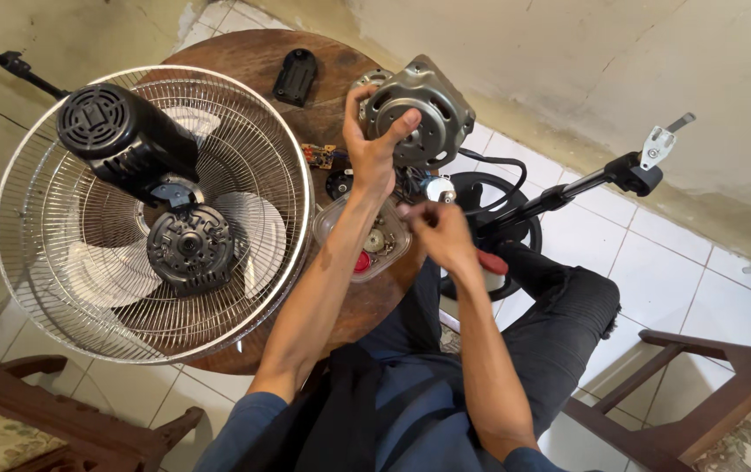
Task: The person disassembles a fan motor using a screwdriver, removes the rotor and stator, and places the parts on a nearby table. The person then reassembles the motor components and secures them with screws.
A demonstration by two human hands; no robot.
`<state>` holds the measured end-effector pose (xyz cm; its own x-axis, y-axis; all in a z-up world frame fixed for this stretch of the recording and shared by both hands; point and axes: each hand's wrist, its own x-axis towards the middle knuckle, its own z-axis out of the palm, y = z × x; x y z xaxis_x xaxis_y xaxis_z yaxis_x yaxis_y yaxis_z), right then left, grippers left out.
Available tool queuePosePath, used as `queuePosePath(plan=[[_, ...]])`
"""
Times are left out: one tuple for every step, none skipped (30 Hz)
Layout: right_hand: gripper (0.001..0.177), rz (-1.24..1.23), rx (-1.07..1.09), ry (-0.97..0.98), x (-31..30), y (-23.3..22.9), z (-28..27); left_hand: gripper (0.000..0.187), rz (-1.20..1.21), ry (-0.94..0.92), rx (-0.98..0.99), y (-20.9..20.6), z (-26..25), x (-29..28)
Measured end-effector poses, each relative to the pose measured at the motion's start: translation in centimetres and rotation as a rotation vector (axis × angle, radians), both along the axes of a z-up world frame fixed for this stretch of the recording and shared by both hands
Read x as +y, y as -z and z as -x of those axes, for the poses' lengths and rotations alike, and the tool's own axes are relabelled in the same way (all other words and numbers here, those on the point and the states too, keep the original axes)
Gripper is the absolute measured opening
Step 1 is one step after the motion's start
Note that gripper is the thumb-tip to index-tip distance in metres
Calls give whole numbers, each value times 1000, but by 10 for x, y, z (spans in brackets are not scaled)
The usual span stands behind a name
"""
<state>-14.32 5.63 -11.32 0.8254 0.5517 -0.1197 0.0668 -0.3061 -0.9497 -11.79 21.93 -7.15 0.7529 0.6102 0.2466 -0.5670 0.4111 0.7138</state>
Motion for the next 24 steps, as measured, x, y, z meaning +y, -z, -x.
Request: queuePosePath(plan=[[27,24,15,34,-8,-5,-2,59,11,10,6,1,1,1],[32,45,28,72,-18,-13,-5,59,9,29,6,2,1,1],[38,67,41,110,-29,-22,-8,59,7,48,6,2,1,1],[41,14,12,151,-37,-32,-11,60,4,70,6,2,1,0],[43,-39,-17,191,-46,-42,-13,60,-8,88,-13,1,0,-2],[45,-92,-48,233,-53,-52,-15,60,-19,108,-33,0,-1,-4],[41,-170,-108,272,-57,-62,-17,60,-31,128,-53,-2,-2,-7],[38,-247,-171,310,-61,-72,-22,60,-52,162,-65,-4,-3,-9],[34,-325,-235,346,-65,-82,-26,60,-73,197,-77,-7,-3,-12],[32,-303,-261,394,-70,-91,-28,60,-96,231,-90,-10,-5,-15],[30,-281,-287,441,-76,-99,-29,63,-115,288,-79,-14,-7,-18],[29,-258,-309,488,-82,-107,-31,65,-133,345,-65,-18,-8,-21],[27,-297,-243,491,-87,-113,-33,68,-152,401,-51,-21,-8,-25],[26,-337,-177,492,-91,-118,-35,69,-176,445,-65,-24,-9,-30],[27,-376,-111,492,-97,-122,-37,70,-200,488,-79,-27,-9,-35],[27,-383,-59,462,-103,-124,-36,71,-223,532,-93,-30,-11,-40],[30,-389,-6,432,-110,-126,-35,73,-216,603,-90,-32,-14,-46],[33,-396,46,403,-116,-127,-34,75,-210,674,-86,-34,-17,-51],[35,-429,55,378,-123,-127,-31,77,-204,746,-81,-35,-20,-57],[38,-463,61,354,-129,-126,-28,77,-177,800,-93,-36,-24,-65],[40,-497,66,329,-135,-125,-25,78,-151,855,-105,-36,-27,-73],[38,-477,-51,326,-140,-123,-23,78,-122,910,-115,-35,-30,-82],[35,-453,-167,322,-144,-121,-20,79,-102,953,-118,-33,-33,-90],[33,-428,-285,319,-149,-119,-19,81,-83,999,-123,-31,-37,-98]])
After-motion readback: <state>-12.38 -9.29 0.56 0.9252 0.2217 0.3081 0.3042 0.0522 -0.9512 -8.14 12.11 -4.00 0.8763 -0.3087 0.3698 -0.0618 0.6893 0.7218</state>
